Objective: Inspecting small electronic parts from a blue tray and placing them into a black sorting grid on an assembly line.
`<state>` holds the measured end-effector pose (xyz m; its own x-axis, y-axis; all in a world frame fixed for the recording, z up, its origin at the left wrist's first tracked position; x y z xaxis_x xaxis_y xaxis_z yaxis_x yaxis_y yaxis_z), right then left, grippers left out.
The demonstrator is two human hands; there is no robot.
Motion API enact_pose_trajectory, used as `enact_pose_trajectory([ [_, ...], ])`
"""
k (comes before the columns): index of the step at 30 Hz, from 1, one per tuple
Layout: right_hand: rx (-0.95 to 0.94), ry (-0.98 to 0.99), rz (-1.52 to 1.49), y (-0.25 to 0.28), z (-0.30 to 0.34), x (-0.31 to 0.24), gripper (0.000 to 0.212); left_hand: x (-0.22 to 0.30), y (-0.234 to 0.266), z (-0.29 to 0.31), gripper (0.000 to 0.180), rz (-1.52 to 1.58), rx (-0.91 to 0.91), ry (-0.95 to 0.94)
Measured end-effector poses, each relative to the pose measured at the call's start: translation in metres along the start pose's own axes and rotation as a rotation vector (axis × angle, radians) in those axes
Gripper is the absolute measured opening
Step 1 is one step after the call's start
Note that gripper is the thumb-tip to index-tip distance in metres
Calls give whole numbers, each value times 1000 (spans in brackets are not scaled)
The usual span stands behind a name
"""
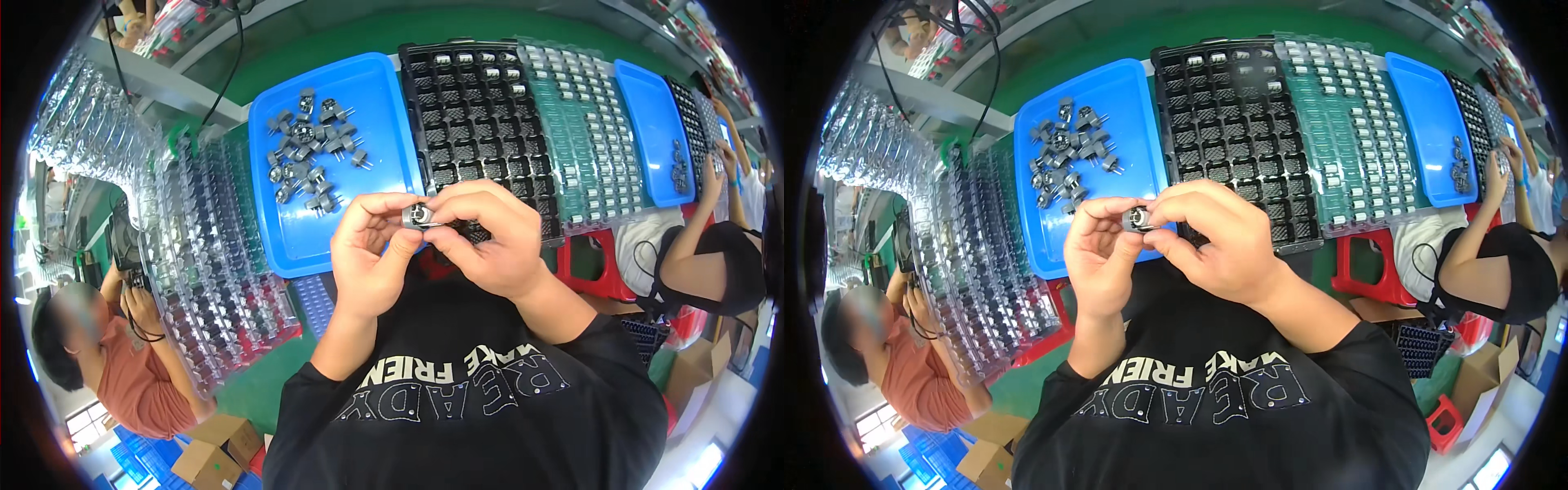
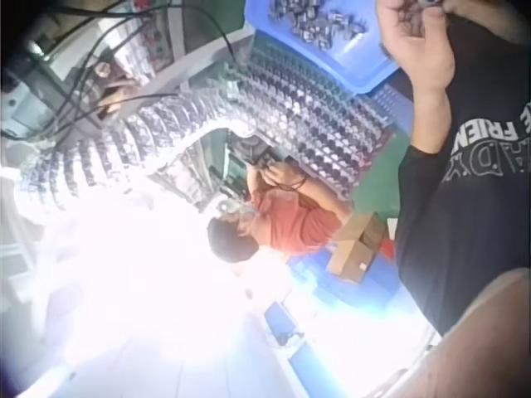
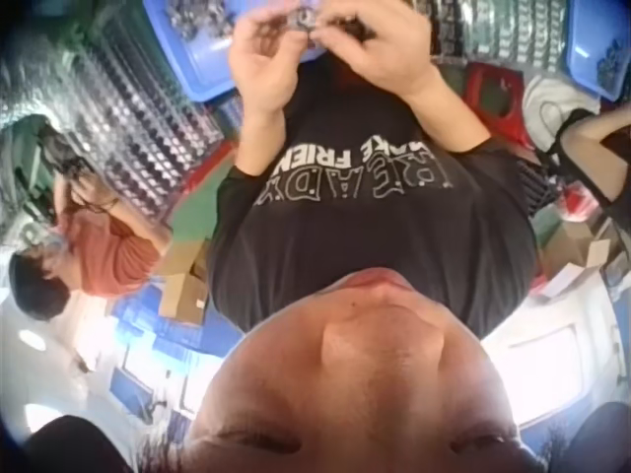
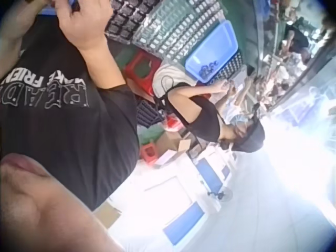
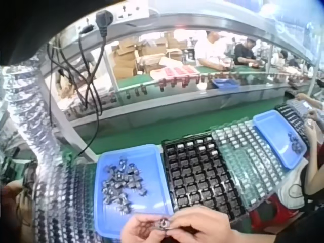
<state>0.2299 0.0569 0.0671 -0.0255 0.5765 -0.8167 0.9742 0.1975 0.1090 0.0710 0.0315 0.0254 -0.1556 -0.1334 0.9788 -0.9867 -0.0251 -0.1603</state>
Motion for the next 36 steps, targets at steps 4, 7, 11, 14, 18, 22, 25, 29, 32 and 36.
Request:
enact_pose_trajectory([
  [4,-124,-145,114,21,-17,24,10,-3,9,-8,38,-602,-31,-10],
  [7,-33,-81,560,69,-52,70,6,7,53,-8,42,-1294,271,-69],
  [11,-159,-167,895,112,-82,130,4,2,79,-13,36,-1648,226,-40],
  [14,-346,-164,1008,106,-89,153,7,-16,93,-15,31,-1416,305,188],
  [18,-269,-260,914,129,-93,150,12,-28,109,-13,22,-1532,281,147],
  [22,156,-611,991,220,-75,158,31,-13,111,-10,19,-1347,350,150],
  [25,156,-663,972,250,-61,184,33,-15,115,-14,18,-947,337,154],
  [29,105,-635,895,247,-64,193,25,-15,109,-12,31,-154,258,225],
  [32,33,-637,782,261,-59,195,21,-3,89,-19,45,195,84,273],
  [36,-21,-659,837,253,-63,184,20,4,72,-23,52,49,43,262],
])
Point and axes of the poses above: each hand's wrist, its own z-axis away from the middle knuckle, its own y-axis out of the back of the hand, x = y × z, the point moved 5 cm from there along -z, towards the middle knuckle, and after that the axes turned 12 degrees about -z, right-handed, at the moved point
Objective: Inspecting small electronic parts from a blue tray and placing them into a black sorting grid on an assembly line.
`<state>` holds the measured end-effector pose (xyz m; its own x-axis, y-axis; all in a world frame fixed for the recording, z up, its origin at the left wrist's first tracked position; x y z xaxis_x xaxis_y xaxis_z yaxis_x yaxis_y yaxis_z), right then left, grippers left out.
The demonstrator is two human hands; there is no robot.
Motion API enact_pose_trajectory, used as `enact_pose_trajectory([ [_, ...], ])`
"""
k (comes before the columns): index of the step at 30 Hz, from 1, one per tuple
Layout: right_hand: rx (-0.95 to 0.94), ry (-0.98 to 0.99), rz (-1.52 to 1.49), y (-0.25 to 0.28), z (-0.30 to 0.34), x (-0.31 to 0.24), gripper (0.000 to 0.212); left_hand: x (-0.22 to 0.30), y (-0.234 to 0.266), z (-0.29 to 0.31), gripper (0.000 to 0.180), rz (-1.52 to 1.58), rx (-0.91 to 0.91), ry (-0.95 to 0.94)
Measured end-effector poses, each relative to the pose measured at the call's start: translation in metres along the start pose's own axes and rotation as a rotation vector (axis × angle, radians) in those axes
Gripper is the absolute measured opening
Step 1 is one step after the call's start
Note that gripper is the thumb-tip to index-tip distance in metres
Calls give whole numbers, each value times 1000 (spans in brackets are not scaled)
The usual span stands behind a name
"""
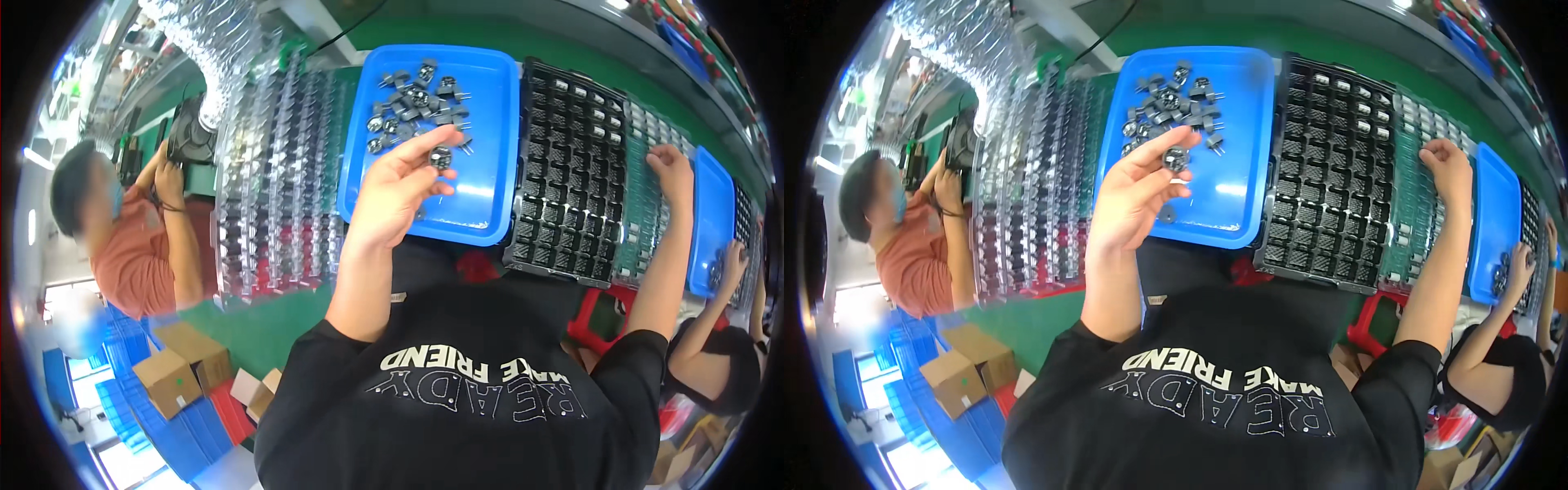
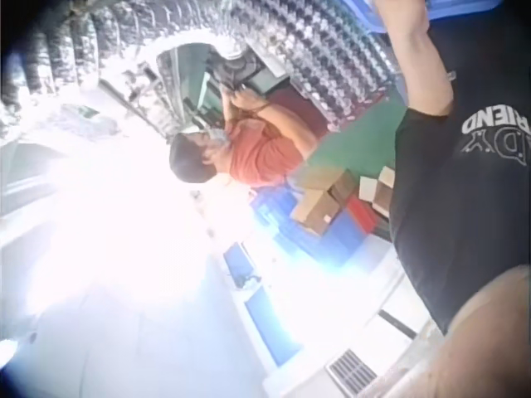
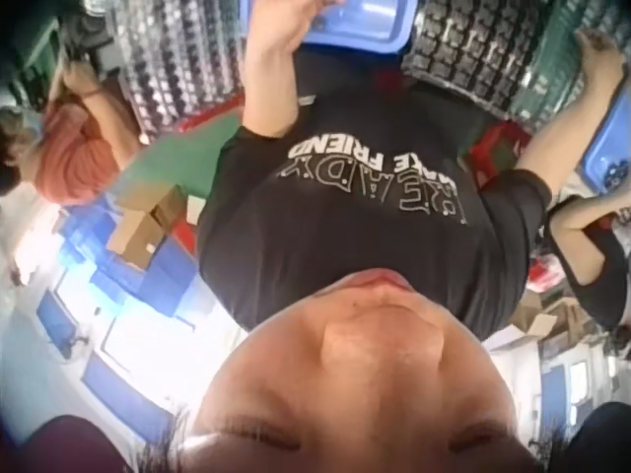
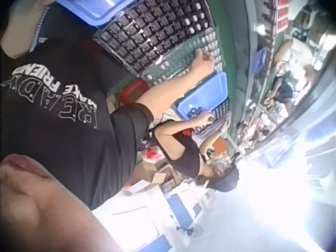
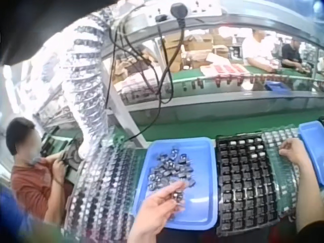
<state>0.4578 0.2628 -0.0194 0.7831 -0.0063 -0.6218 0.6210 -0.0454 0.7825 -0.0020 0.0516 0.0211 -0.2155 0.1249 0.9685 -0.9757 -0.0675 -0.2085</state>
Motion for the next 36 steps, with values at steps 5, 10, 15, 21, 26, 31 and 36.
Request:
enact_pose_trajectory([
  [5,32,-63,3,-9,-17,23,19,1,-10,3,51,-159,-69,-88],
  [10,30,47,-121,-6,2,16,14,1,-15,11,33,-25,-100,-169],
  [15,46,156,-7,0,14,7,19,-6,-33,10,43,151,-197,-124],
  [21,112,184,-854,-15,95,-120,22,-8,-55,9,48,197,-114,-79],
  [26,-173,309,-1147,-40,183,-203,26,-4,-69,9,39,52,-32,-133],
  [31,-53,529,-884,-59,213,-241,26,-1,-69,20,41,-97,-36,-217],
  [36,9,733,-822,-49,216,-258,27,12,-78,31,34,-41,-22,-289],
])
Point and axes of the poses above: each hand's wrist, its own z-axis away from the middle knuckle, its own y-axis out of the back of the hand, x = y × z, the point moved 5 cm from there along -z, towards the middle knuckle, and after that the axes turned 12 degrees about -z, right-handed, at the moved point
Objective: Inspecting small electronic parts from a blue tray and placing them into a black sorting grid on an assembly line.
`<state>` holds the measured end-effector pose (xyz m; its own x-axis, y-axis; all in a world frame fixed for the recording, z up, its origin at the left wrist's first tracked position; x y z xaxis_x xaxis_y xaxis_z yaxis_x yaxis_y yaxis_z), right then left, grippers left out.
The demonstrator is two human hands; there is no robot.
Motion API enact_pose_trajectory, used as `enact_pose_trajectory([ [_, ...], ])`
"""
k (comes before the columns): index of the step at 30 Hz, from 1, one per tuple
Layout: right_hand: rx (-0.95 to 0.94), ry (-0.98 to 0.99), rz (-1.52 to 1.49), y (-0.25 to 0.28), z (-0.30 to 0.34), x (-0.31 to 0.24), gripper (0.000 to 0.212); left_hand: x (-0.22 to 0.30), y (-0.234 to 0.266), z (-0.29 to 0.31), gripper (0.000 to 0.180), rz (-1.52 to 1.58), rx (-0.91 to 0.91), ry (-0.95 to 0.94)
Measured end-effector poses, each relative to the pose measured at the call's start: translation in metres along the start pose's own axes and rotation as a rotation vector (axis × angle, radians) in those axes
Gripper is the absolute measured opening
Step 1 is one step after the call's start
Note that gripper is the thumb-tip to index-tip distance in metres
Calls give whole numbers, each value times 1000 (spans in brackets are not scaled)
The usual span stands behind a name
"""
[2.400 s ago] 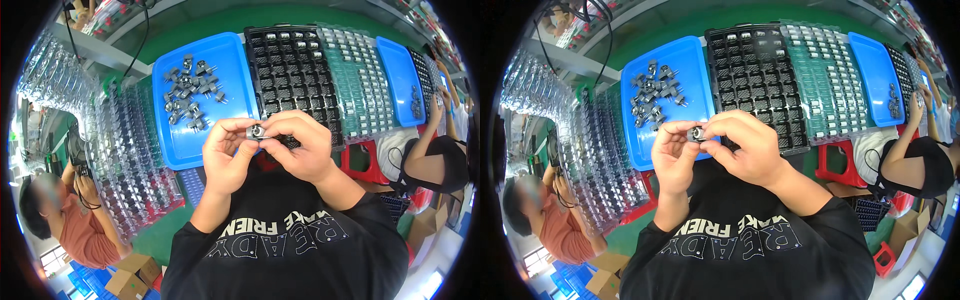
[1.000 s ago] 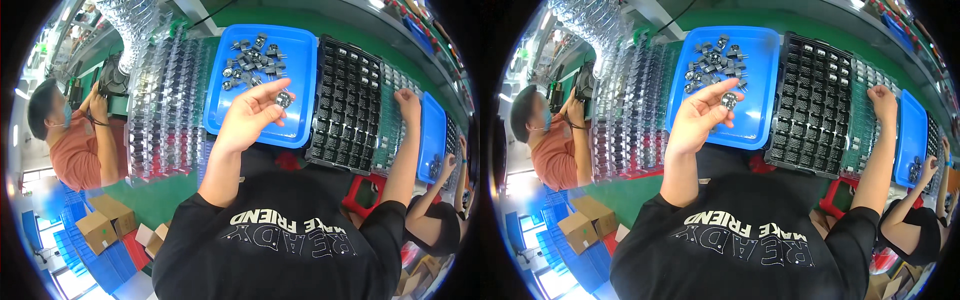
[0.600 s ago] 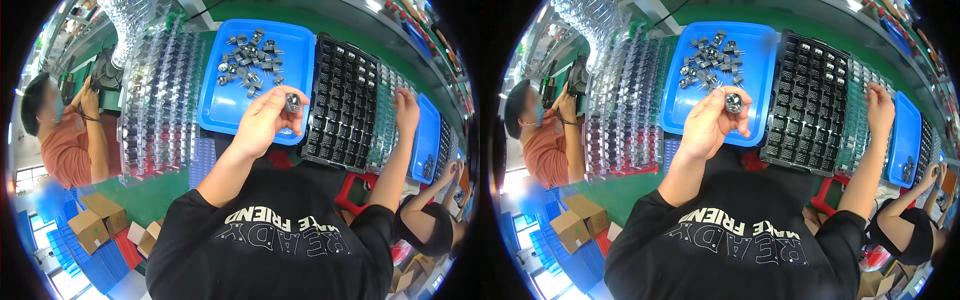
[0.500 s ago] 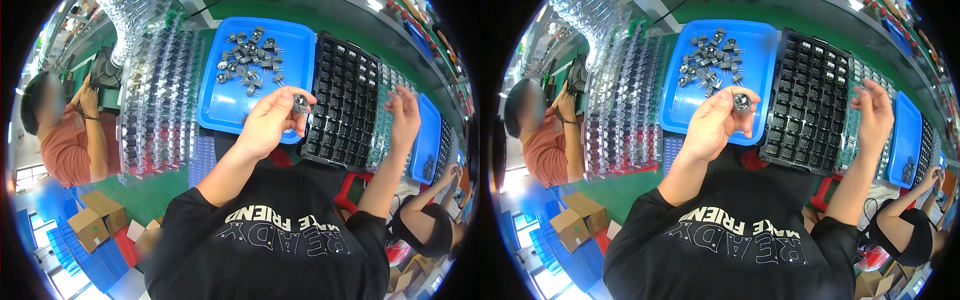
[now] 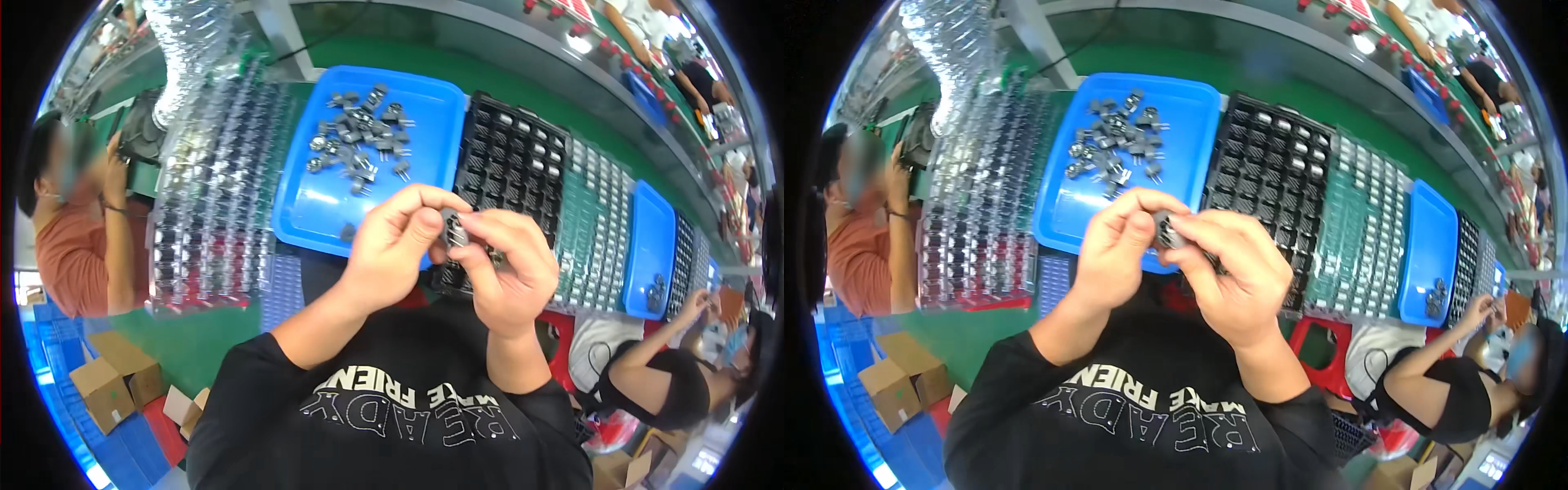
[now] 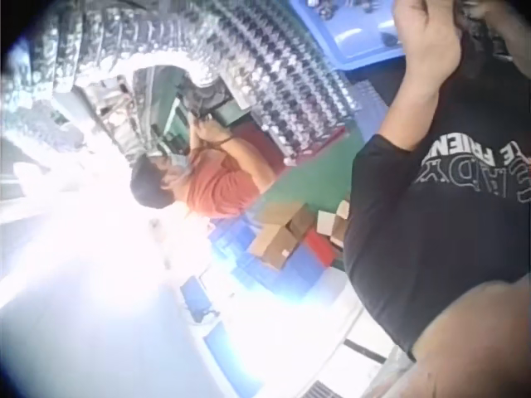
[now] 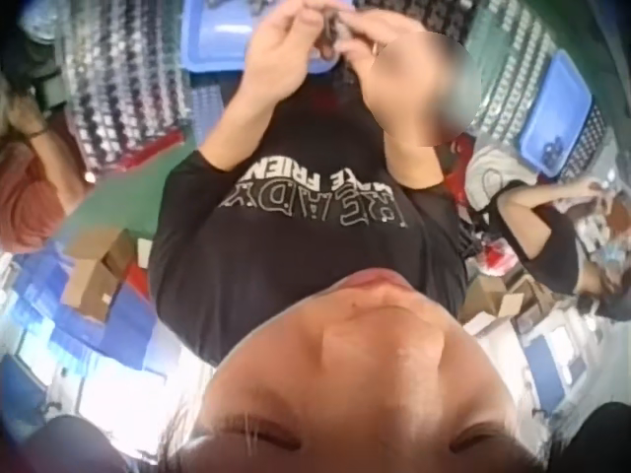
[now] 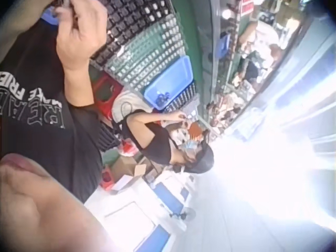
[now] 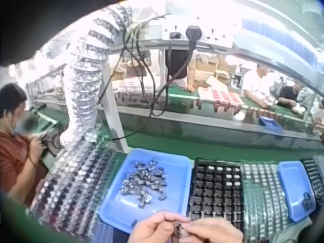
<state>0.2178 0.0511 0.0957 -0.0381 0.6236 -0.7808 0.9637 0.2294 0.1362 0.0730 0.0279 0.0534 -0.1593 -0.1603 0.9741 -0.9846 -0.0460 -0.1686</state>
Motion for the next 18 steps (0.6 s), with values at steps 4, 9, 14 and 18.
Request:
enact_pose_trajectory([
  [4,-7,4,-49,-5,1,7,28,0,5,-5,35,-7,-24,-32],
  [9,-8,2,-30,-4,6,14,27,-7,5,-5,32,26,-41,0],
  [14,-1,36,36,-4,6,7,26,-11,6,-2,34,-11,-48,-45],
  [18,-49,24,71,-2,9,2,25,-18,4,4,33,52,-73,-10],
])
Point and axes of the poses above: each hand's wrist, its own z-axis away from the middle knuckle, its own y-axis out of the back of the hand, x = y × z, the point moved 5 cm from there along -z, towards the middle knuckle, and after that the axes turned 12 degrees about -z, right-handed, at the moved point
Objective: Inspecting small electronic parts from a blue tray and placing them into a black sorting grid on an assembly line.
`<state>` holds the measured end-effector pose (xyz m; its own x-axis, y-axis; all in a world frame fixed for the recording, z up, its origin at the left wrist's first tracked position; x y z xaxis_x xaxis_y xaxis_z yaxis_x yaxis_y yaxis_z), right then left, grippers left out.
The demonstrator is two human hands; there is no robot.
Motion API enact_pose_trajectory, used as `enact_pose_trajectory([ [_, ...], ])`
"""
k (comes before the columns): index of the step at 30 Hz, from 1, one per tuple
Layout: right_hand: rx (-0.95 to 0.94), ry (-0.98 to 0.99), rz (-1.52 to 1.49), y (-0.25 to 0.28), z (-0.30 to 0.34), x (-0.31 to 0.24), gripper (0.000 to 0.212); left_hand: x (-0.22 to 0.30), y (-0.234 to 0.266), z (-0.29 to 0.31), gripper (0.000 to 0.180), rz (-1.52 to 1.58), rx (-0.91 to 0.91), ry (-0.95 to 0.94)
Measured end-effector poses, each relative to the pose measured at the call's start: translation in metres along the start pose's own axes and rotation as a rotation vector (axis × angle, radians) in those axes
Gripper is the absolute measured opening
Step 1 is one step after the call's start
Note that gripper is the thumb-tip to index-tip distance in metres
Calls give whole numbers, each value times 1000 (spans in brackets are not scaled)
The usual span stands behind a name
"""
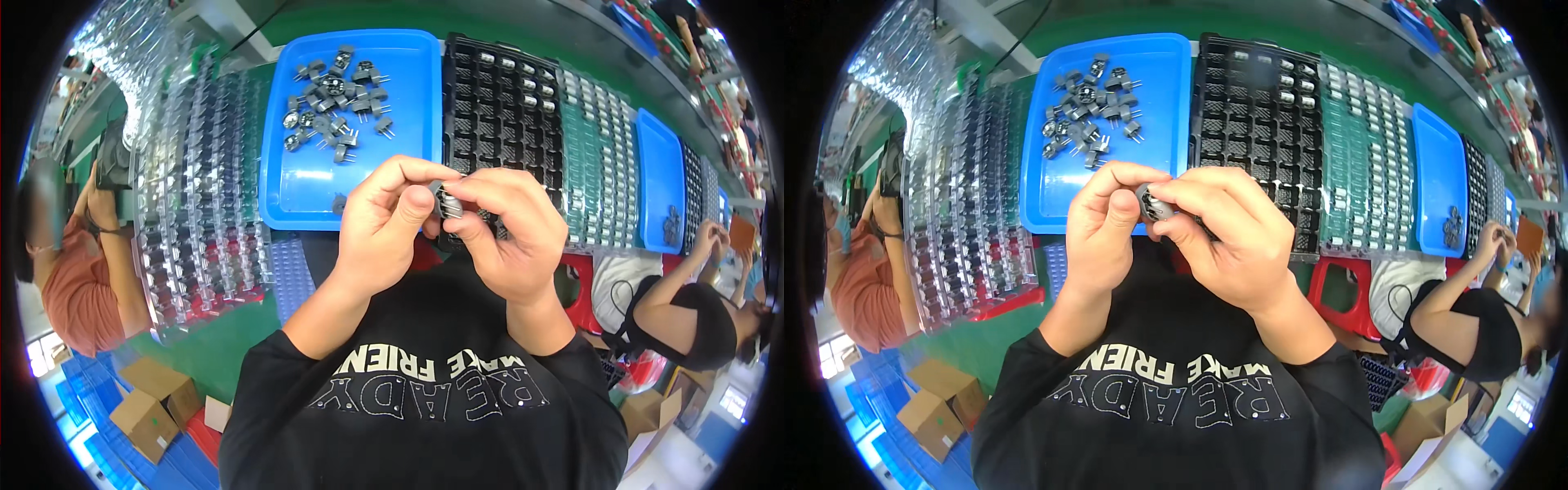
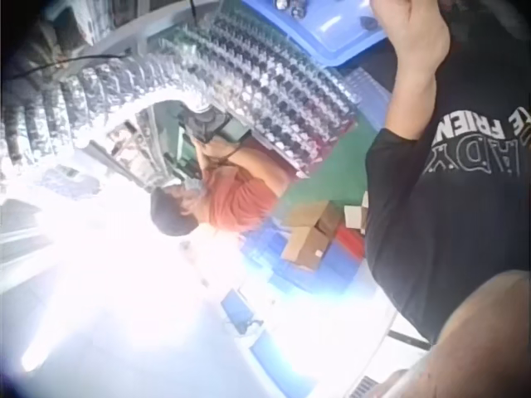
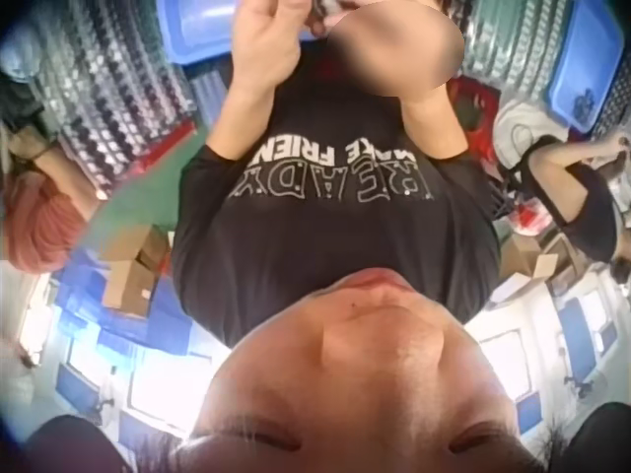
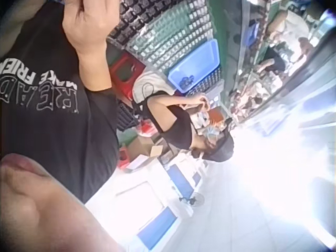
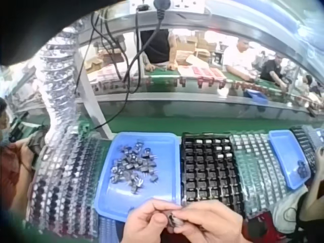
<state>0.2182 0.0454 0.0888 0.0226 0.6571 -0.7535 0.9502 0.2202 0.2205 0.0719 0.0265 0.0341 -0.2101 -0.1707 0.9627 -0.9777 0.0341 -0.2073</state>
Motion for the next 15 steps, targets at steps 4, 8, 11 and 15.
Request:
enact_pose_trajectory([
  [4,50,-32,9,4,3,5,22,-3,-3,4,33,50,-19,31],
  [8,33,-107,-50,5,9,15,17,-7,0,10,35,-72,52,45],
  [11,-92,-207,6,23,7,33,12,-14,12,10,35,-278,9,100],
  [15,7,-311,614,113,-7,109,8,4,57,12,49,-1545,99,67],
])
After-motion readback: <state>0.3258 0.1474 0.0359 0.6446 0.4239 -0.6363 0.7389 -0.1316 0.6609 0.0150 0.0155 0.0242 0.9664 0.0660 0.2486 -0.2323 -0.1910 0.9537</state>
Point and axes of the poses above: each hand's wrist, its own z-axis away from the middle knuckle, its own y-axis out of the back of the hand, x = y × z, the point moved 5 cm from there along -z, towards the middle knuckle, and after that the axes turned 12 degrees about -z, right-handed, at the moved point
